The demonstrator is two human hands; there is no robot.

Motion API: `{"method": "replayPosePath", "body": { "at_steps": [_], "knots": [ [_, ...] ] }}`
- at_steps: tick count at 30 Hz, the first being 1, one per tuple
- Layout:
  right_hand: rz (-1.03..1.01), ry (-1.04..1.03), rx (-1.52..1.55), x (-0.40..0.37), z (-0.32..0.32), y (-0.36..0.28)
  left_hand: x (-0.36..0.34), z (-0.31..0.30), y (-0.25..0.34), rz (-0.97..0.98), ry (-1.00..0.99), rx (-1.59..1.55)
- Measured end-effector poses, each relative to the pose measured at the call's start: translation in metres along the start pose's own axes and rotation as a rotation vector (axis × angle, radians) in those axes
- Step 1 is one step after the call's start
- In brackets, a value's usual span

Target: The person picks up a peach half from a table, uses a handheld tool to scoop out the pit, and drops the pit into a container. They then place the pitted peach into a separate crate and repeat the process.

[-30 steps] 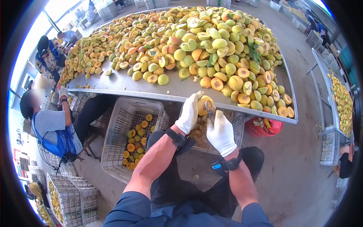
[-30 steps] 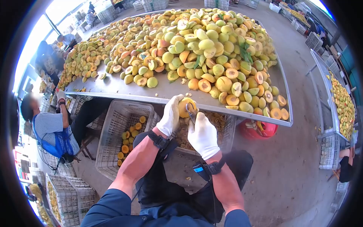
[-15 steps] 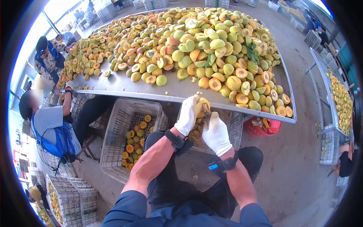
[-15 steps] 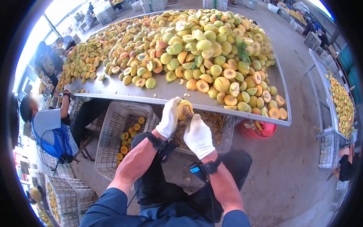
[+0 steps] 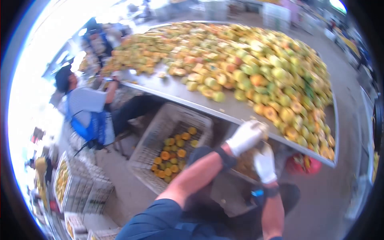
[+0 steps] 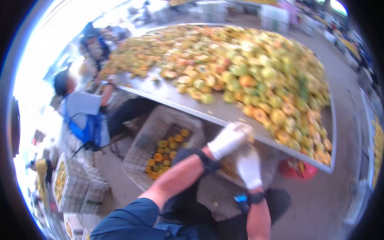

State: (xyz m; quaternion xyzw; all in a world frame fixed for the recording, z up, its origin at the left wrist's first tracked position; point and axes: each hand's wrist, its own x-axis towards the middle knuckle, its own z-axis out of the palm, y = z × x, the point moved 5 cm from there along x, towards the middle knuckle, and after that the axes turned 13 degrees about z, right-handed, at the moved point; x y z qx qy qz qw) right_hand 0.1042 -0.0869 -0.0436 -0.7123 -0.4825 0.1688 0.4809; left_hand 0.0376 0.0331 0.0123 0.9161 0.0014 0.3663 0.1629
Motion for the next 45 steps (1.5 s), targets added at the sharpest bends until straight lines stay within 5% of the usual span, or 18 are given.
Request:
{"method": "replayPosePath", "body": {
  "at_steps": [1,2,4,17,19,21,24,26,33,35,36,39,45],
  "knots": [
    [0.179,-0.052,0.304,0.005,0.003,0.004,0.002,-0.012,0.012,-0.596,0.152,-0.584],
    [0.379,-0.112,0.586,0.006,-0.002,-0.005,0.004,-0.015,0.021,-0.630,0.202,-0.565],
    [0.766,-0.271,0.618,-0.001,-0.024,-0.059,0.009,-0.017,0.027,-0.592,0.242,-0.508],
    [0.719,-0.464,0.663,-0.005,-0.028,-0.069,0.005,-0.042,0.031,-0.234,0.297,-0.436],
    [0.719,-0.469,0.649,-0.005,-0.028,-0.073,0.004,-0.046,0.035,-0.142,0.256,-0.222],
    [0.720,-0.473,0.635,-0.007,-0.023,-0.071,0.002,-0.044,0.034,-0.176,0.253,-0.266],
    [0.421,-0.276,0.288,-0.003,-0.023,-0.070,0.001,-0.035,0.026,-0.331,0.189,-0.419],
    [0.716,-0.419,0.483,-0.008,-0.021,-0.068,-0.002,-0.030,0.023,-0.446,0.119,-0.524],
    [0.892,-0.524,0.783,-0.014,-0.027,-0.086,0.008,-0.052,0.037,-0.215,0.218,-0.233],
    [0.622,-0.538,0.664,-0.012,-0.020,-0.050,0.007,-0.040,0.026,-0.284,0.286,-0.385],
    [0.824,-0.602,0.891,-0.013,-0.029,-0.077,0.006,-0.032,0.019,-0.341,0.268,-0.507],
    [0.859,-0.642,1.062,-0.008,-0.033,-0.084,0.009,-0.026,0.026,-0.580,0.288,-1.178],
    [0.929,-0.764,1.176,-0.013,-0.026,-0.072,-0.004,-0.010,0.015,-0.627,0.240,-1.206]
  ]
}}
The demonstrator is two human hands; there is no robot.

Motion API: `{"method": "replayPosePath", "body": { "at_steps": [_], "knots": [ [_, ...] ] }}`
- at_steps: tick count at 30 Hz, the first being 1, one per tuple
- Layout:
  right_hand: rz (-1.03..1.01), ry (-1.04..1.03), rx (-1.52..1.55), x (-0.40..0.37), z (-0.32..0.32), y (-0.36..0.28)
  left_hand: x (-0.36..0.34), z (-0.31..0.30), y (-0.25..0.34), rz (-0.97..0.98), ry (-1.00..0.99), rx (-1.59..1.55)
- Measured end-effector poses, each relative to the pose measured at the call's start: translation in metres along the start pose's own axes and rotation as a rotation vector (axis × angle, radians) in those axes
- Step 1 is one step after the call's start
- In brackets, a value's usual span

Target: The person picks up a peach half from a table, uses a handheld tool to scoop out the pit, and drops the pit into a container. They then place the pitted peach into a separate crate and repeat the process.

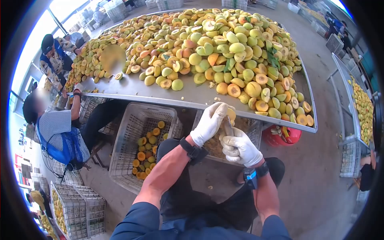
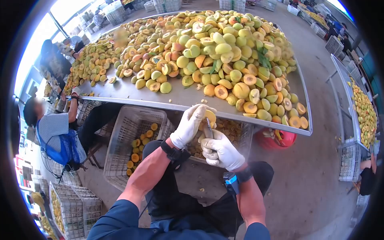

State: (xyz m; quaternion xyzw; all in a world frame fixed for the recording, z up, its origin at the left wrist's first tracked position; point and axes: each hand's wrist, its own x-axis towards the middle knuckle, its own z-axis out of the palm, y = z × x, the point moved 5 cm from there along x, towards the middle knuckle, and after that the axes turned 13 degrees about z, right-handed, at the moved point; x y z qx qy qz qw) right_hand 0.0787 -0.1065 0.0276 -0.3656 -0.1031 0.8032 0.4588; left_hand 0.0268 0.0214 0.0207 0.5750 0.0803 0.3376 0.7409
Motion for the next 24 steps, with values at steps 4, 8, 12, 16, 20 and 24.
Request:
{"method": "replayPosePath", "body": {
  "at_steps": [4,8,12,16,20,24],
  "knots": [
    [0.000,0.031,-0.052,-0.005,-0.001,0.002,-0.001,-0.003,-0.001,-0.059,-0.065,0.101],
    [0.041,0.035,-0.015,-0.008,0.004,0.001,0.006,-0.008,-0.002,0.013,-0.144,0.320],
    [0.014,-0.056,0.018,-0.006,0.000,0.000,0.001,-0.001,0.004,-0.013,-0.148,0.145],
    [-0.003,-0.139,0.101,-0.002,-0.002,0.005,-0.007,0.012,0.015,0.032,-0.039,-0.097],
    [-0.034,0.057,-0.075,0.004,0.000,0.005,-0.010,0.003,0.004,0.058,0.118,0.068],
    [-0.079,0.222,-0.184,0.012,-0.003,0.008,-0.006,-0.012,-0.025,0.055,0.298,0.266]
  ]
}}
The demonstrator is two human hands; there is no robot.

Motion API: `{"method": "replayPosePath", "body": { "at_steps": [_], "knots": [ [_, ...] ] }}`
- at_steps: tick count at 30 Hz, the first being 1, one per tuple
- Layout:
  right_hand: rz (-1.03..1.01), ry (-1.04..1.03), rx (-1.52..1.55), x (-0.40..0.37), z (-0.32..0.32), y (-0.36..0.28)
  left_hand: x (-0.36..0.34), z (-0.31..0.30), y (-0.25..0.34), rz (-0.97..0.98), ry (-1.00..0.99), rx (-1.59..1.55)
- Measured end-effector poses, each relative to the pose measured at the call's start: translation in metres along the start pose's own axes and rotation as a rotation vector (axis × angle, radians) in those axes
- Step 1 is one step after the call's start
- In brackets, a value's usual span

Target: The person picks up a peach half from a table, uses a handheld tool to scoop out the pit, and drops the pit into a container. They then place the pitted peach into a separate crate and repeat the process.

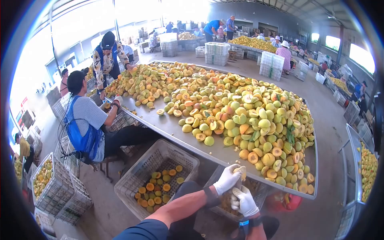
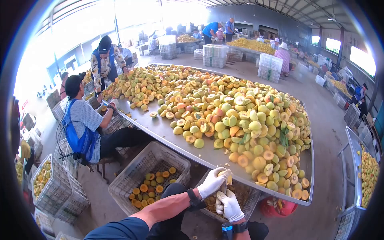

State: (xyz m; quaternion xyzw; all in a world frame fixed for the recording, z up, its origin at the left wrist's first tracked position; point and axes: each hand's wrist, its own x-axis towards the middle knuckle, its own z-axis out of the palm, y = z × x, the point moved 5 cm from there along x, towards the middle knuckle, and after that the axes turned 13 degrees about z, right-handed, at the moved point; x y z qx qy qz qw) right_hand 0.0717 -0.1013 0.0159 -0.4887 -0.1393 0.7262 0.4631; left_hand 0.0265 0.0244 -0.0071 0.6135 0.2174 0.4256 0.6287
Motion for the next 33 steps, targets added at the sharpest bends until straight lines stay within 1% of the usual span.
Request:
{"method": "replayPosePath", "body": {
  "at_steps": [1,3,5,7,8,9,10,12,14,15,16,17,18,19,20,21,22,23,24,25,27,33],
  "knots": [
    [0.003,-0.003,-0.002,0.000,-0.001,-0.001,0.000,-0.001,0.005,0.000,0.004,0.002],
    [0.031,0.008,0.006,-0.001,-0.002,0.000,-0.001,0.007,0.011,-0.209,-0.075,-0.184],
    [0.050,-0.023,0.036,-0.002,-0.003,0.000,0.000,0.007,0.012,-0.236,-0.085,-0.195],
    [0.071,-0.058,0.067,-0.001,-0.005,0.002,0.002,0.008,0.002,-0.306,-0.141,-0.172],
    [0.075,-0.115,0.120,-0.001,-0.006,0.005,0.004,0.007,-0.004,-0.303,-0.179,-0.118],
    [0.077,-0.171,0.173,0.000,-0.008,0.006,0.005,0.006,-0.002,-0.308,-0.173,-0.121],
    [0.085,-0.258,0.235,0.001,-0.008,0.008,0.005,0.007,0.000,-0.327,-0.226,-0.134],
    [0.103,-0.294,0.285,0.000,-0.010,0.009,0.006,0.008,0.003,-0.349,-0.307,-0.100],
    [0.121,-0.373,0.349,-0.001,-0.010,0.011,0.006,0.007,0.005,-0.336,-0.313,-0.104],
    [0.131,-0.373,0.356,-0.001,-0.008,0.011,0.005,0.008,0.005,-0.319,-0.330,-0.106],
    [0.127,-0.374,0.340,-0.001,-0.007,0.011,0.005,0.008,0.006,-0.264,-0.341,-0.118],
    [0.123,-0.369,0.330,-0.003,-0.006,0.011,0.006,0.005,0.005,-0.208,-0.380,-0.005],
    [0.137,-0.319,0.322,-0.003,-0.008,0.014,0.007,0.004,0.014,-0.104,-0.364,0.028],
    [0.169,-0.371,0.415,0.003,-0.013,0.023,0.005,0.003,0.010,-0.205,-0.358,0.013],
    [0.192,-0.413,0.418,0.001,-0.010,0.023,0.003,0.005,0.016,-0.232,-0.293,-0.034],
    [0.161,-0.480,0.448,0.004,-0.009,0.023,0.000,0.006,0.022,-0.260,-0.276,-0.053],
    [0.146,-0.529,0.479,0.004,-0.007,0.024,0.002,0.004,0.010,-0.264,-0.296,-0.003],
    [0.127,-0.528,0.475,0.002,-0.005,0.023,-0.001,0.005,0.012,-0.311,-0.310,-0.067],
    [0.119,-0.600,0.491,0.004,-0.006,0.025,0.001,0.002,0.000,-0.295,-0.351,-0.069],
    [0.112,-0.648,0.509,0.003,-0.004,0.024,0.002,0.002,0.005,-0.281,-0.392,-0.046],
    [0.129,-0.716,0.533,0.005,-0.006,0.028,0.001,0.003,0.001,-0.342,-0.396,-0.051],
    [0.120,-0.728,0.541,0.006,-0.010,0.029,0.000,0.005,0.002,-0.362,-0.377,-0.043]
  ]
}}
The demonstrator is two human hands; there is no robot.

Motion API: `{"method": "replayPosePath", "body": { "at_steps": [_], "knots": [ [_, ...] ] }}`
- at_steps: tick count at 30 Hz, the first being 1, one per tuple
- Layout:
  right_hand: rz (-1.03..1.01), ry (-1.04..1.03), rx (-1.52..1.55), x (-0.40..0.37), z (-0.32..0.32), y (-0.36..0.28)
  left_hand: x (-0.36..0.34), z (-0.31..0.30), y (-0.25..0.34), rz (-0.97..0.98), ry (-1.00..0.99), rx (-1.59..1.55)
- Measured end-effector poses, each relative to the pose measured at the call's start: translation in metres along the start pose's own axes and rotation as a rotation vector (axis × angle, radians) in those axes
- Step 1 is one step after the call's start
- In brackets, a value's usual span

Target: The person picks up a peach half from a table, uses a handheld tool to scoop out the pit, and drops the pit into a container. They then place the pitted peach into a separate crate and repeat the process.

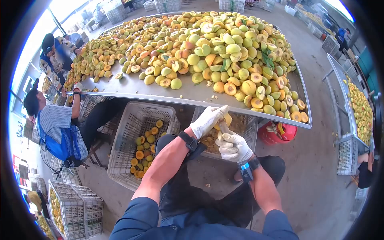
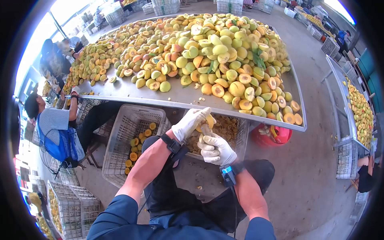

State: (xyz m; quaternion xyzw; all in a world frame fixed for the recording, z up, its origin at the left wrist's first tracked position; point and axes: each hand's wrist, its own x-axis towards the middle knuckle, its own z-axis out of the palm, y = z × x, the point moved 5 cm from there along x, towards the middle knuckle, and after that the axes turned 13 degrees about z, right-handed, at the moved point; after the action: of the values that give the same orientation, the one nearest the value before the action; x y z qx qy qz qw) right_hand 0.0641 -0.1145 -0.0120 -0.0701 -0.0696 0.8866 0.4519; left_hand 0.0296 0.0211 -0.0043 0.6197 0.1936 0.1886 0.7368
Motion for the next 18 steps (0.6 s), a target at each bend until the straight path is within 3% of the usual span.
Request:
{"method": "replayPosePath", "body": {
  "at_steps": [3,5,8,10,12,14,15,18],
  "knots": [
    [-0.023,0.056,-0.032,-0.002,0.002,0.000,-0.004,0.009,0.006,-0.056,-0.015,-0.102],
    [-0.050,0.136,-0.153,-0.006,0.010,0.000,-0.008,0.013,0.001,-0.249,0.130,-0.423],
    [-0.068,0.245,-0.301,-0.011,0.013,-0.002,0.006,-0.001,-0.018,-0.210,0.180,-0.467],
    [-0.214,0.464,-0.468,-0.019,0.019,-0.009,0.007,-0.007,-0.017,-0.197,0.226,-0.371],
    [-0.198,0.516,-0.529,-0.024,-0.006,-0.017,0.006,-0.019,-0.009,0.015,0.301,-0.016],
    [-0.572,1.313,-1.856,-0.038,-0.025,-0.036,0.001,-0.021,-0.005,0.030,0.320,0.029],
    [-0.220,1.582,-1.855,-0.042,-0.018,-0.035,-0.001,-0.023,-0.003,0.041,0.349,0.073],
    [-0.158,1.682,-2.026,-0.048,-0.008,-0.031,-0.009,-0.035,0.005,0.105,0.377,0.088]
  ]
}}
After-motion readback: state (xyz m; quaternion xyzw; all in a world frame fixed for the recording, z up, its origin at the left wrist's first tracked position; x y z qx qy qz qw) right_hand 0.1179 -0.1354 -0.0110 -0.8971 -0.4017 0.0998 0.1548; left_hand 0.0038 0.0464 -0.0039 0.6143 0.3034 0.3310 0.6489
